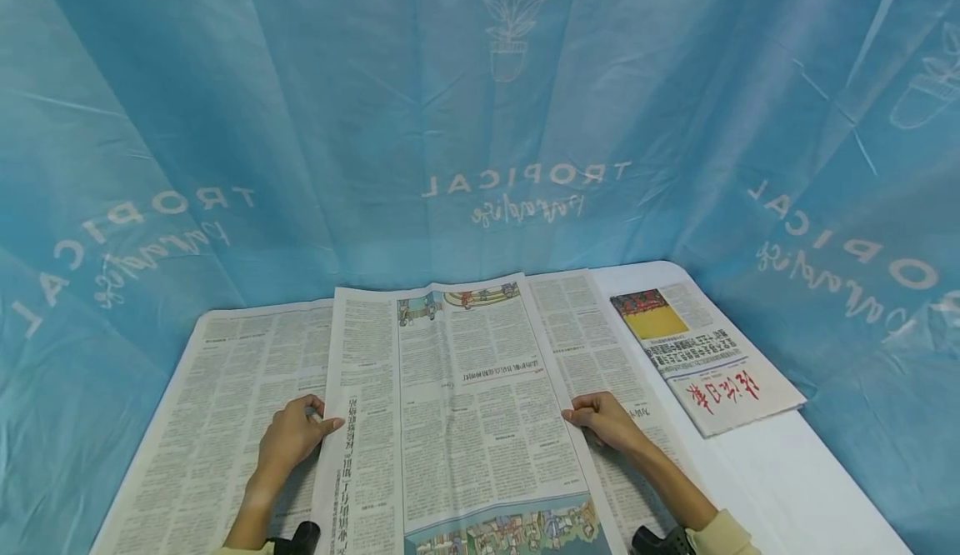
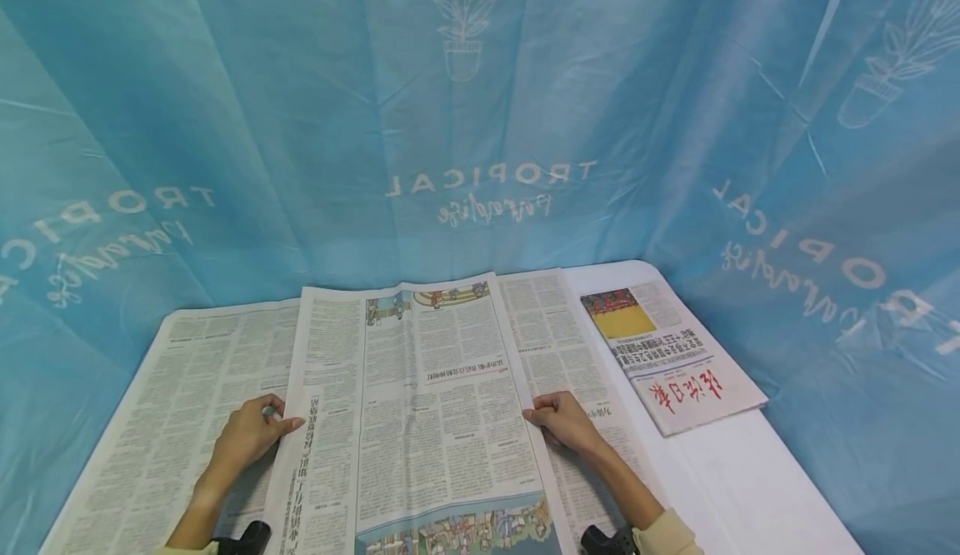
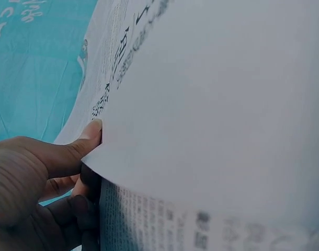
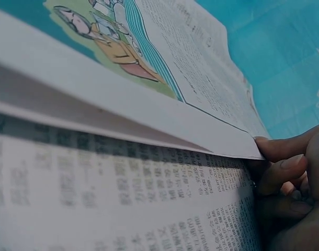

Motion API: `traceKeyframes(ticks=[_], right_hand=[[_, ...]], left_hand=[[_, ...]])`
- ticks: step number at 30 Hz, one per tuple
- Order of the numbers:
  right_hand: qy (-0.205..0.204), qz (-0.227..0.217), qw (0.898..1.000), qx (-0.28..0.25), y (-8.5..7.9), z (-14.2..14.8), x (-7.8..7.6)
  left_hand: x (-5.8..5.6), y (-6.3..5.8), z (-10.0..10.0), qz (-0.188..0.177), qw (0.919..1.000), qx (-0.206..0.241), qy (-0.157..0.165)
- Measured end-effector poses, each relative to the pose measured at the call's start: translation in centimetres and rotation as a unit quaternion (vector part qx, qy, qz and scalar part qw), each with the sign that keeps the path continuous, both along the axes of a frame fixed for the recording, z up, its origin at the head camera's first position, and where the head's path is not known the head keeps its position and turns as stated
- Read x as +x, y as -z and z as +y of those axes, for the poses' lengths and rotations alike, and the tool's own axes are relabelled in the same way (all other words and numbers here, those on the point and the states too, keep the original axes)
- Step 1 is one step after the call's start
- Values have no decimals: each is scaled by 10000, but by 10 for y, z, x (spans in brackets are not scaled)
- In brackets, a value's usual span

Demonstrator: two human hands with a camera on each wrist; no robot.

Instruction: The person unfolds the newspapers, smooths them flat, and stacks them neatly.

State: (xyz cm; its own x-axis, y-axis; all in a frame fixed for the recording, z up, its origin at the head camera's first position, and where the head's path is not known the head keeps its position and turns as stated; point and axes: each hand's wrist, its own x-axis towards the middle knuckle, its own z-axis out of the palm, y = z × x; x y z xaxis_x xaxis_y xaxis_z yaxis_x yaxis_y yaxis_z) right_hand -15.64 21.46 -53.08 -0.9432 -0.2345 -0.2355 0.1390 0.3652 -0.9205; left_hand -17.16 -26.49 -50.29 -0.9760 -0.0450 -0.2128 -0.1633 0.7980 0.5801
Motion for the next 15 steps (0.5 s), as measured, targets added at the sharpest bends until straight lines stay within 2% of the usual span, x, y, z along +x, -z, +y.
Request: traceKeyframes(ticks=[5, 15], right_hand=[[95, -20, 9999, -23, -1, -3, 0], [46, 155, 9999, 59, 1, -4, 2]], left_hand=[[-1, -2, -1, 43, 9999, -89, 122], [-4, -6, -2, -99, 9986, -394, 327]])
